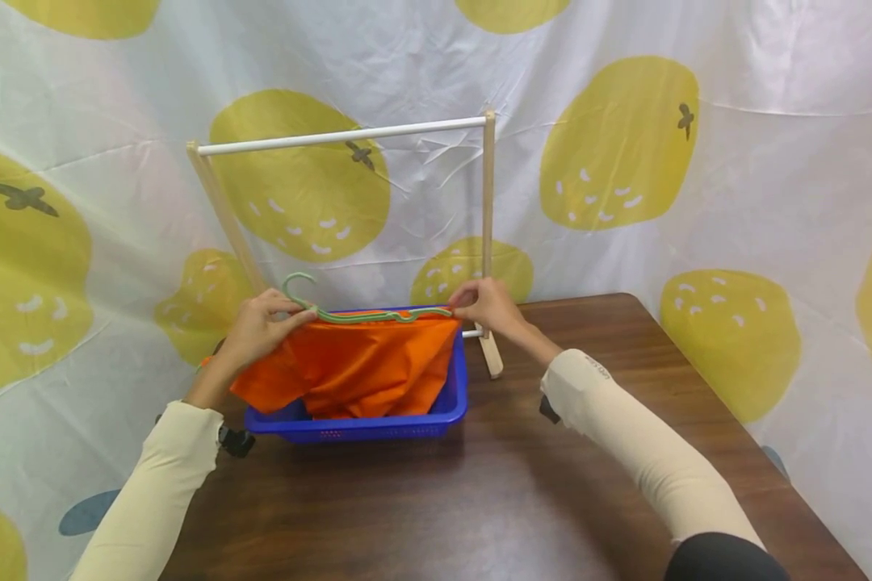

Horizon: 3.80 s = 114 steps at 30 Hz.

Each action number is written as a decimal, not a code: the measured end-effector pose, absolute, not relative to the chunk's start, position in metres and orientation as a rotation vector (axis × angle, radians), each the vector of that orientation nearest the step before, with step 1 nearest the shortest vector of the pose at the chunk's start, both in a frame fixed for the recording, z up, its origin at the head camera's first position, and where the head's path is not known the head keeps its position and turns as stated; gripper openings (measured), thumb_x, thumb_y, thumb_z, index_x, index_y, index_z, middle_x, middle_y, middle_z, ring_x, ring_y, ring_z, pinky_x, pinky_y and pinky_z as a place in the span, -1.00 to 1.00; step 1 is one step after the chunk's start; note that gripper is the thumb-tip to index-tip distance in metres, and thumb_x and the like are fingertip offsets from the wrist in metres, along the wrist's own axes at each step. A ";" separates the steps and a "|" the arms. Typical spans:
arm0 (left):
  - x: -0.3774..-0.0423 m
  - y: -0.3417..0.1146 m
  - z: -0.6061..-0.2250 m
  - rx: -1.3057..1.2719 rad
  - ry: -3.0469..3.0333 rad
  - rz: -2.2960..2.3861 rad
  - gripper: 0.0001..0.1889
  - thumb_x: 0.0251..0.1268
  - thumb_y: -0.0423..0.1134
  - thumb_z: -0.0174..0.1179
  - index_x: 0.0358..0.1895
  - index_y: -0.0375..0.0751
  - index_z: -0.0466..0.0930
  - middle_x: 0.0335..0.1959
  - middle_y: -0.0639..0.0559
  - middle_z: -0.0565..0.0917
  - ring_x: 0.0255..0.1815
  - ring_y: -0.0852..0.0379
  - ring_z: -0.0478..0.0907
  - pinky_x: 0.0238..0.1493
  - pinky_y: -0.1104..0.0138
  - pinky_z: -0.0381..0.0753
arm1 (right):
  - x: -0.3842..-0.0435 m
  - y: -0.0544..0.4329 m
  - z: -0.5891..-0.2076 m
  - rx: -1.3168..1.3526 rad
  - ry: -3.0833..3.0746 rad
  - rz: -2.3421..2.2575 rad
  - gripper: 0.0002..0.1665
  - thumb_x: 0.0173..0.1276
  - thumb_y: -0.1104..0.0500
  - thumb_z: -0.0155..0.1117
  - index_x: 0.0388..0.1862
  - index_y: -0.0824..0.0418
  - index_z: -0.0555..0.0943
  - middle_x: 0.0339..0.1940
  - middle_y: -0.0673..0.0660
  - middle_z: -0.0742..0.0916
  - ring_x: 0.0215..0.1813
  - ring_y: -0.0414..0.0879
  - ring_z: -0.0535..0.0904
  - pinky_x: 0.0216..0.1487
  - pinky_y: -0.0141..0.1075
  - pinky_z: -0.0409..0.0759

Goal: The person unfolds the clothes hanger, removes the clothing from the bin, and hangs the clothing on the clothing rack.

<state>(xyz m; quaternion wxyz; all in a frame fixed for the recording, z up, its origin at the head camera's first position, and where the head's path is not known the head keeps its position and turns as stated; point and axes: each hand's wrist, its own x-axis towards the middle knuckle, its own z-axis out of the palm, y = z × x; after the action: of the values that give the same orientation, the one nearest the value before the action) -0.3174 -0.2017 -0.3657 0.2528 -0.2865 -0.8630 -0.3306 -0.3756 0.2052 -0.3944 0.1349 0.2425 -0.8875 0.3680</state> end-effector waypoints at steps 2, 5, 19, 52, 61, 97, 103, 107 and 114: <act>-0.318 -0.202 -0.366 -0.774 -2.356 -0.896 -0.84 0.24 -0.28 0.51 -0.21 -0.32 0.86 -0.29 -0.18 0.75 -0.17 -0.12 0.62 -0.16 0.12 0.53 | -0.376 0.206 -0.392 0.705 -2.574 1.059 -0.84 0.18 0.30 0.61 -0.24 0.21 0.83 -0.31 0.11 0.85 -0.32 -0.04 0.79 -0.27 -0.34 0.67; -0.317 -0.202 -0.366 -0.761 -2.371 -0.908 -0.83 0.26 -0.27 0.49 -0.20 -0.32 0.86 -0.27 -0.19 0.74 -0.17 -0.12 0.60 -0.16 0.11 0.53 | -0.376 0.206 -0.390 0.716 -2.578 1.049 -0.82 0.19 0.27 0.63 -0.23 0.22 0.83 -0.31 0.10 0.85 -0.31 -0.05 0.79 -0.27 -0.34 0.66; -0.318 -0.195 -0.369 -0.775 -2.377 -0.895 -0.87 0.25 -0.27 0.50 -0.25 -0.28 0.88 -0.32 -0.18 0.72 -0.19 -0.19 0.60 -0.20 0.13 0.51 | -0.376 0.196 -0.381 0.767 -2.538 1.058 -0.79 0.21 0.22 0.63 -0.19 0.22 0.83 -0.29 0.11 0.86 -0.27 -0.05 0.82 -0.28 -0.38 0.66; -0.319 -0.194 -0.369 -0.698 -2.247 -1.082 -0.88 0.25 -0.29 0.51 -0.27 -0.30 0.86 -0.27 -0.14 0.78 -0.21 -0.01 0.64 -0.19 0.39 0.57 | -0.372 0.185 -0.395 1.099 -2.599 0.908 -0.71 0.52 0.29 0.30 0.13 0.35 0.75 -0.17 0.21 0.84 -0.21 0.00 0.76 -0.11 -0.14 0.72; -0.322 -0.184 -0.371 -0.732 -2.256 -1.074 -0.87 0.27 -0.25 0.50 -0.26 -0.26 0.86 -0.27 -0.10 0.79 -0.23 0.05 0.62 -0.20 0.41 0.51 | -0.368 0.168 -0.394 1.138 -2.596 0.815 -0.73 0.52 0.23 0.33 0.10 0.28 0.78 -0.13 0.19 0.85 -0.37 -0.12 0.64 -0.29 -0.30 0.54; -0.322 -0.166 -0.375 -0.736 -2.237 -1.124 -0.82 0.26 -0.26 0.50 -0.24 -0.36 0.85 -0.26 -0.20 0.78 -0.23 -0.07 0.61 -0.20 0.28 0.52 | -0.364 0.132 -0.389 1.232 -2.534 0.842 -0.70 0.56 0.18 0.30 0.15 0.26 0.77 -0.61 0.18 0.69 -0.68 -0.31 0.13 -0.52 -0.40 0.19; -0.321 -0.162 -0.376 -0.715 -2.251 -1.155 -0.83 0.28 -0.27 0.49 -0.23 -0.36 0.84 -0.25 -0.19 0.77 -0.21 -0.06 0.61 -0.17 0.27 0.54 | -0.362 0.124 -0.388 1.193 -2.539 0.885 -0.72 0.53 0.20 0.32 0.13 0.22 0.78 -0.55 0.17 0.72 -0.66 -0.29 0.14 -0.50 -0.39 0.21; -0.322 -0.155 -0.378 -0.758 -2.229 -1.119 -0.83 0.26 -0.27 0.50 -0.27 -0.34 0.85 -0.28 -0.18 0.78 -0.23 -0.05 0.62 -0.19 0.27 0.54 | -0.359 0.114 -0.384 1.242 -2.537 0.889 -0.70 0.56 0.16 0.30 0.17 0.18 0.77 -0.68 0.07 0.57 -0.67 -0.29 0.15 -0.50 -0.39 0.23; -0.326 -0.146 -0.380 -0.808 -2.198 -1.098 -0.85 0.25 -0.27 0.50 -0.29 -0.32 0.85 -0.30 -0.15 0.79 -0.25 -0.05 0.62 -0.20 0.24 0.55 | -0.355 0.107 -0.380 1.231 -2.592 0.888 -0.66 0.59 0.12 0.25 0.24 0.14 0.73 -0.81 -0.04 0.44 -0.77 -0.27 0.11 -0.59 -0.41 0.19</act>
<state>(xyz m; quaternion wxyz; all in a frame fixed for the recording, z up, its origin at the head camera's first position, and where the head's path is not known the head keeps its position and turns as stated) -0.3259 -0.1458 -0.3796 0.2742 -0.3005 -0.8172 -0.4082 -0.3553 0.1071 -0.3800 0.0690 0.4090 -0.8608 0.2948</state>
